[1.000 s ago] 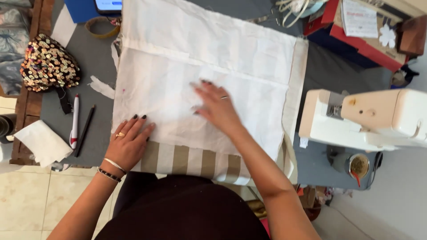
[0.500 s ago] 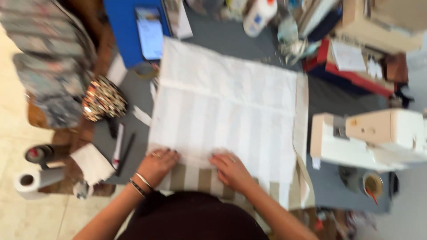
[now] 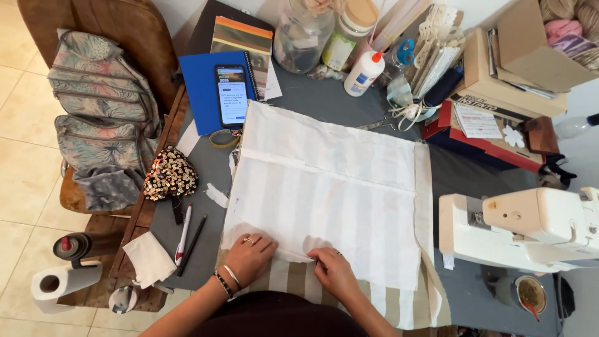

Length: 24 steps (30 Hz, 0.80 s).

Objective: A person is measuring a piece of white and striped fabric with a tape measure and pinning it on a work table, likely preparing it for sewing.

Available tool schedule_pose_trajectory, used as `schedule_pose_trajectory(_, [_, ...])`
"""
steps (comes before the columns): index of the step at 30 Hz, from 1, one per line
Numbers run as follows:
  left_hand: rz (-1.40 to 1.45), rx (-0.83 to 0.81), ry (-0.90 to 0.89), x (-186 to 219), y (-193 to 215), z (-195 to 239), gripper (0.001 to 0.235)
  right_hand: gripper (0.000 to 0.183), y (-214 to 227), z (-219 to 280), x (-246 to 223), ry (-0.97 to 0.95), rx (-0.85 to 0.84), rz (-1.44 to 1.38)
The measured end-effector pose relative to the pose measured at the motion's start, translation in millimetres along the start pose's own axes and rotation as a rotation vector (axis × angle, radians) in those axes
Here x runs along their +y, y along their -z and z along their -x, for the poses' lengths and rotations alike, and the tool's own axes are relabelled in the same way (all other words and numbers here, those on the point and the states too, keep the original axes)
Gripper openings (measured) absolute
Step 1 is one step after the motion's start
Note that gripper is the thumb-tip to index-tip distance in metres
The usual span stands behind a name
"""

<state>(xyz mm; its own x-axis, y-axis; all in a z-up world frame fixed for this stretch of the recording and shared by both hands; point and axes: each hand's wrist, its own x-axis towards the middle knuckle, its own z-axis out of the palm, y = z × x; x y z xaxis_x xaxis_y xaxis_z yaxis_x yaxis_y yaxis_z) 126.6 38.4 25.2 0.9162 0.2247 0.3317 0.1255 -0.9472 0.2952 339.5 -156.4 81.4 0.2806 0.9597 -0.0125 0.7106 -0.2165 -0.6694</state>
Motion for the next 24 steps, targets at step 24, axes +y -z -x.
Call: schedule_pose_trajectory(24, [0.06,0.093,-0.044,-35.4,8.5,49.1,0.034,0.048,-10.8,23.7,44.2,0.189,-0.037,0.344])
